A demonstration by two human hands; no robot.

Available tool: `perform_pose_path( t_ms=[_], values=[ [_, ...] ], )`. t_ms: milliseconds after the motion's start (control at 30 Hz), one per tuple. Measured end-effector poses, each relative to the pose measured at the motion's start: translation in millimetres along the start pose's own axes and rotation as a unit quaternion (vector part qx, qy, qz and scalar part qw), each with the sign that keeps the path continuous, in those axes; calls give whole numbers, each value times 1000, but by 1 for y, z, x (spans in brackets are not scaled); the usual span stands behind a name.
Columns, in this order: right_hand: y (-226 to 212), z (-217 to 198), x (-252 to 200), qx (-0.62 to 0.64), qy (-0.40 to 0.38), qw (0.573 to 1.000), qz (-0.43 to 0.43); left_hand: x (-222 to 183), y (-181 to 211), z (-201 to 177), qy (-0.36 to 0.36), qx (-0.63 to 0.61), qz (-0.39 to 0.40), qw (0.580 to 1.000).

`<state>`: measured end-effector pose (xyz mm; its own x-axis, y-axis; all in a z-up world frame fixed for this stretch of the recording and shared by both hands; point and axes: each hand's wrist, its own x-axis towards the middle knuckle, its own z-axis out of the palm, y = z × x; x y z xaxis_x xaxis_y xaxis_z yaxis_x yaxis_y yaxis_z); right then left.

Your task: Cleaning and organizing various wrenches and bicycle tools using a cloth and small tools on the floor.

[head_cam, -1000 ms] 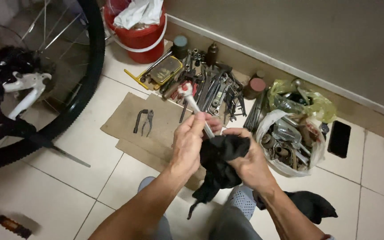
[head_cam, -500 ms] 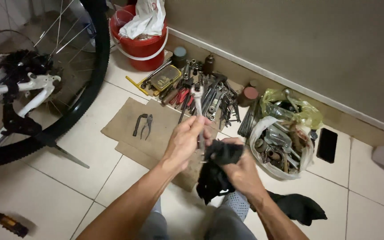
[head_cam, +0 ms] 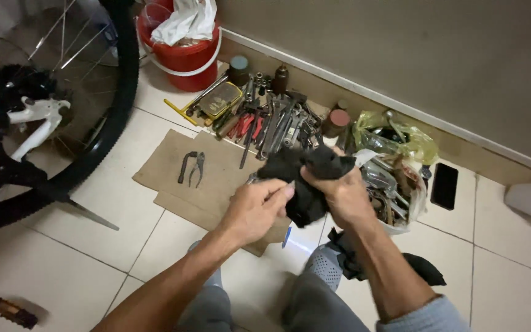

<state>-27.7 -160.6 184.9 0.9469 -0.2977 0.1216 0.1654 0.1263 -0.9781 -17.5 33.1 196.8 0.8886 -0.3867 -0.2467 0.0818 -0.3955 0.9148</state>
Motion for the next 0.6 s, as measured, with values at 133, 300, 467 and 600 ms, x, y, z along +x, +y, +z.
perform_pose_path(
  t_ms=[133, 300, 467, 600],
  values=[
    [-4, -28, -3, -175, -206, 962, 39, -3, -2, -18, -86, 91, 33, 992],
    [9, -44, -8, -176, -398, 899, 43, 0, 9, -33, -175, 228, 72, 955],
    [21, -48, -4, -95, -236, 967, -3, 6, -11, -13, -113, 62, 46, 991],
    [12, -11, -10, -147, -75, 985, -51, 14, -26, 20, -80, -58, 19, 995]
  ],
)
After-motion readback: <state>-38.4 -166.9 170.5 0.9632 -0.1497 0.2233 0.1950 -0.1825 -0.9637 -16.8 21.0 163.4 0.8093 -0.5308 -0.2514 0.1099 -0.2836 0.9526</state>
